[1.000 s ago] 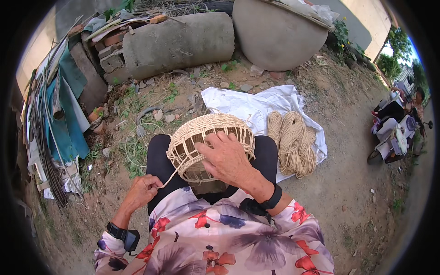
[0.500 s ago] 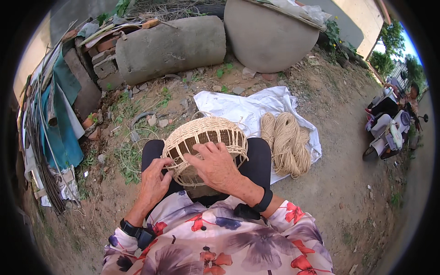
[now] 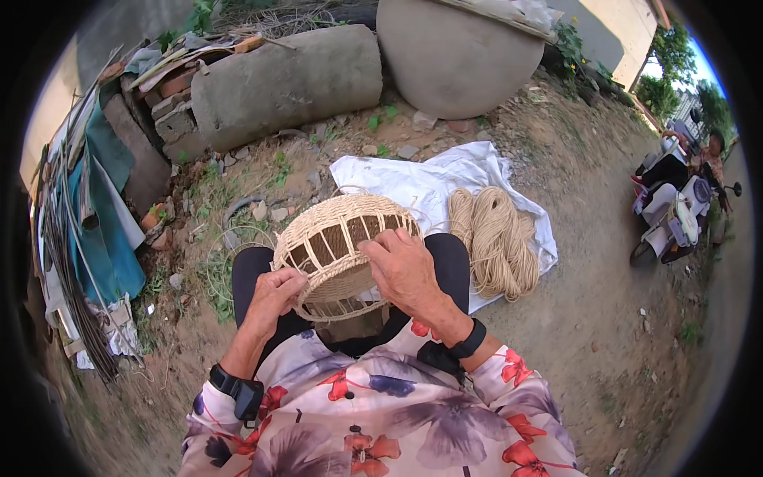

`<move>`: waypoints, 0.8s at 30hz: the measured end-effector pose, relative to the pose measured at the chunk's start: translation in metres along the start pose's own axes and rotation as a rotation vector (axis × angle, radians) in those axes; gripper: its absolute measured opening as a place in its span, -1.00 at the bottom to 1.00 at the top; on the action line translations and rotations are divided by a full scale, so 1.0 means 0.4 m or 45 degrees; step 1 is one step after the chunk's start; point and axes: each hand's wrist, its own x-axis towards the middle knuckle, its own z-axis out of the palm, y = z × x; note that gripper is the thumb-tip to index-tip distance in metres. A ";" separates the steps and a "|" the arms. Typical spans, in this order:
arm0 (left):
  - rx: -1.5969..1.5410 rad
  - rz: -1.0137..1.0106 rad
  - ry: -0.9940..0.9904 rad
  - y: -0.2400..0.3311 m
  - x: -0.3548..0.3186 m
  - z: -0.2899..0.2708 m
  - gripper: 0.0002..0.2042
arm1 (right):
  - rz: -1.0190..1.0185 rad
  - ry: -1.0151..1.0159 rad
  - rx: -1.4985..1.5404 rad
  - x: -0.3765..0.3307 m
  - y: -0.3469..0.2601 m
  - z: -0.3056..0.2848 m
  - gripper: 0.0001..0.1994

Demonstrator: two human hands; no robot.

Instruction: The recorder is weaving a small bamboo or wicker basket by hand.

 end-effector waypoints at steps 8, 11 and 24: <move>0.525 0.148 -0.183 0.111 0.109 0.040 -0.76 | 0.230 -0.012 0.053 -0.082 0.034 -0.011 -0.64; 0.645 0.165 -0.202 0.120 0.142 0.066 -0.72 | 0.271 0.088 0.156 -0.103 0.069 0.019 -0.61; 0.702 -0.008 -0.447 0.204 0.173 0.143 -0.69 | 0.346 0.133 0.374 -0.162 0.131 -0.002 -0.65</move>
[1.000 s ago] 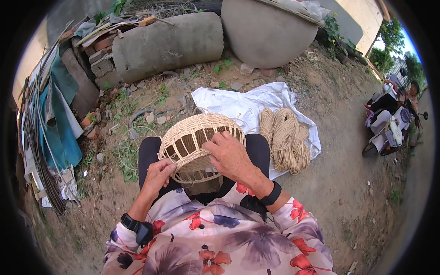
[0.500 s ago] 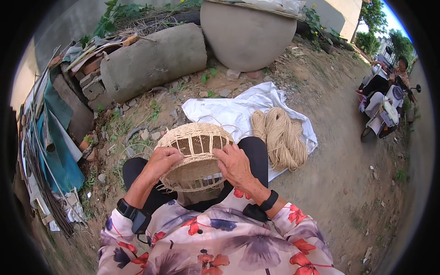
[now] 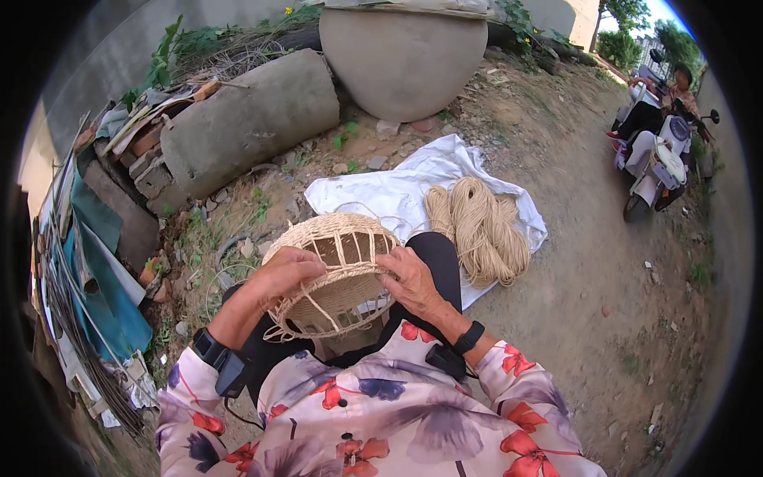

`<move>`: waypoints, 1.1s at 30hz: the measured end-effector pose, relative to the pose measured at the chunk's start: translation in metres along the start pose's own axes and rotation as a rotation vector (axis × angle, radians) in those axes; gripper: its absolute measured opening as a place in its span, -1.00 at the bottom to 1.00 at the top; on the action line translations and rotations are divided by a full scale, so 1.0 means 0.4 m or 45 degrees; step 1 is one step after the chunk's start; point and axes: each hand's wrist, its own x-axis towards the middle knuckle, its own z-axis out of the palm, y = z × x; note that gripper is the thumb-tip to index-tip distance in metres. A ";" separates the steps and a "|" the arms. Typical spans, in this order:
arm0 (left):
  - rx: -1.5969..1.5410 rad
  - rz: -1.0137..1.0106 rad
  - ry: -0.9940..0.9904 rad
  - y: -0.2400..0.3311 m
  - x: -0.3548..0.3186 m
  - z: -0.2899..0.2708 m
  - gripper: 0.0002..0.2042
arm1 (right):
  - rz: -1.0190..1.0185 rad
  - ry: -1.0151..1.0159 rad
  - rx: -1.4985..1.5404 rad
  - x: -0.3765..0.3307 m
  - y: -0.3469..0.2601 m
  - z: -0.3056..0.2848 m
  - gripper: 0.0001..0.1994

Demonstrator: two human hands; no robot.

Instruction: The recorder is weaving a small bamboo or wicker basket by hand.

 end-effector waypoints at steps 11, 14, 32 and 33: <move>0.922 0.529 0.552 0.052 -0.040 0.085 -0.81 | 0.221 0.117 -0.174 0.005 0.017 -0.116 -0.32; 0.914 0.506 0.575 0.051 -0.055 0.091 -0.82 | 0.475 0.439 -0.169 0.036 0.109 -0.372 -0.24; 0.671 0.674 0.702 0.030 -0.074 0.092 -0.91 | 0.596 0.190 0.615 0.054 0.109 -0.221 -0.80; 0.685 0.672 0.728 0.027 -0.079 0.090 -0.91 | 0.595 0.116 0.617 0.058 0.062 -0.172 -0.84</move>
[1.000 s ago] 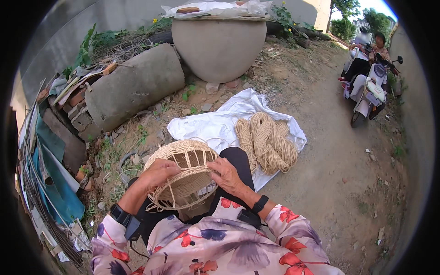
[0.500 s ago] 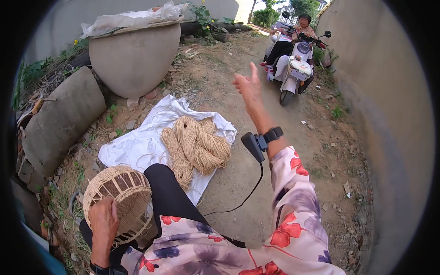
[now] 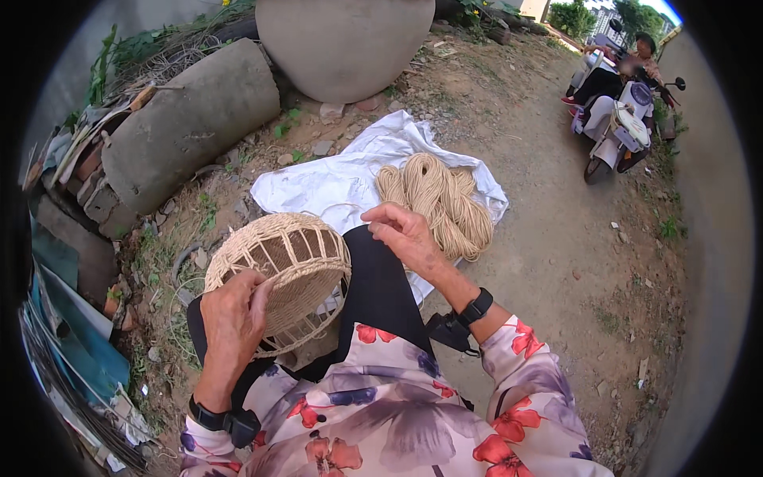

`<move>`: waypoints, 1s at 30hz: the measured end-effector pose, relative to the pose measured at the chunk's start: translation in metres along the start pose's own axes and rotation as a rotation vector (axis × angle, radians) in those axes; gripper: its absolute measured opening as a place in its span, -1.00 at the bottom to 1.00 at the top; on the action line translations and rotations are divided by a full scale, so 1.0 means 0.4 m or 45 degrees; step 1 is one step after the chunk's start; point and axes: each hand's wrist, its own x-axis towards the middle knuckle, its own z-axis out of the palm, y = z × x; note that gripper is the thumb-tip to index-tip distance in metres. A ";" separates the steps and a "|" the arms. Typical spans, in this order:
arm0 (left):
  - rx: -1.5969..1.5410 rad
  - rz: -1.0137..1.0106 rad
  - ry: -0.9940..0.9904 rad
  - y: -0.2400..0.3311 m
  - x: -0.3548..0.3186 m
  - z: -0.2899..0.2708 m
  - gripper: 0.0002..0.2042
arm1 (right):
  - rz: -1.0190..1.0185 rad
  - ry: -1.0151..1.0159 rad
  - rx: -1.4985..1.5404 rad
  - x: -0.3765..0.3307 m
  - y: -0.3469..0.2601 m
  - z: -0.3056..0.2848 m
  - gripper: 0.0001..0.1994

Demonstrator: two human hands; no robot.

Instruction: The recorder is weaving a small bamboo or wicker basket by hand.

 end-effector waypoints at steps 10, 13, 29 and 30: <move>-0.024 -0.137 -0.052 -0.035 -0.046 -0.056 -0.87 | -0.755 -0.163 -0.580 -0.005 -0.030 0.180 -0.72; -0.014 -0.182 -0.089 -0.008 -0.058 -0.105 -0.85 | -0.680 -0.278 -0.321 -0.025 -0.131 0.238 -0.72; 0.067 0.086 -0.190 -0.060 -0.008 -0.008 -0.57 | -0.630 0.065 -0.506 -0.081 -0.139 0.242 -0.90; 0.016 0.008 -0.223 -0.068 -0.003 0.000 -0.54 | -0.692 0.106 -0.596 -0.079 -0.140 0.245 -0.91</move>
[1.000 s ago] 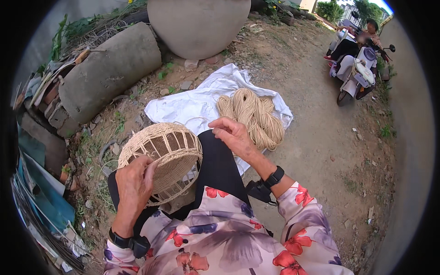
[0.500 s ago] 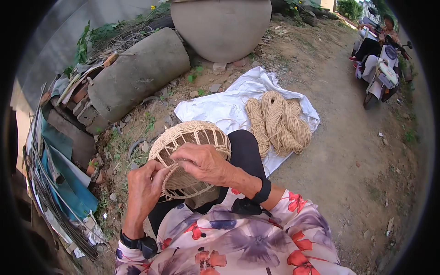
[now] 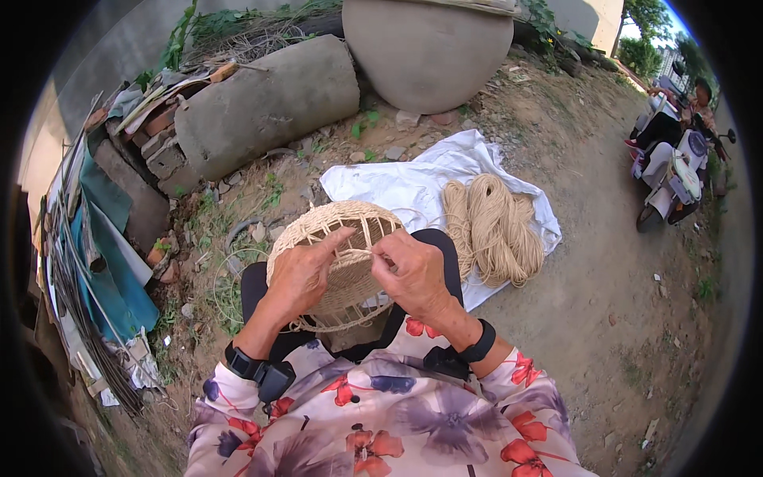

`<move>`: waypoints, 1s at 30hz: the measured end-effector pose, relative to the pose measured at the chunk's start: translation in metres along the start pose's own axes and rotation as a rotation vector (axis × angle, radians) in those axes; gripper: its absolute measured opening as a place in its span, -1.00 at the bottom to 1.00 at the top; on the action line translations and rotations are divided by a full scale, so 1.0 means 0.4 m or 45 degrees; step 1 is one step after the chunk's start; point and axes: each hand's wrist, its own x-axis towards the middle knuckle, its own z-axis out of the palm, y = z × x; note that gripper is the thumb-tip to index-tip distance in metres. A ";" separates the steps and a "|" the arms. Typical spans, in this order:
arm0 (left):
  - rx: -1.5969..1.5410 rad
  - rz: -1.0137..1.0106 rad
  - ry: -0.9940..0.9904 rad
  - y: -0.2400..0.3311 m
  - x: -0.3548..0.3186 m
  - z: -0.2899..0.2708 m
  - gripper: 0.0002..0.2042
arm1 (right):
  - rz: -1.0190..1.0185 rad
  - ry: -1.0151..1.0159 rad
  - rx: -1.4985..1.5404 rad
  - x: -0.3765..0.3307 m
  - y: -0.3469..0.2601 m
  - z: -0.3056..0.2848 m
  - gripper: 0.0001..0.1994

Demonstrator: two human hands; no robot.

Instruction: The recorder is weaving a small bamboo or wicker basket by hand.

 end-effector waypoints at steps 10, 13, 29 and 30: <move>-0.129 -0.218 -0.011 -0.004 0.009 0.021 -0.37 | -0.021 -0.077 -0.116 0.025 0.015 0.073 -0.95; -0.157 -0.173 -0.011 -0.024 0.025 0.022 -0.31 | 0.174 -0.120 0.058 0.035 0.026 0.076 -0.91; -0.009 0.014 0.274 0.028 -0.004 -0.027 -0.47 | 0.014 -0.124 0.118 0.030 0.029 0.080 -0.77; -0.035 0.033 0.362 0.030 -0.025 -0.041 -0.51 | 0.046 -0.133 0.153 0.030 0.019 0.062 -0.74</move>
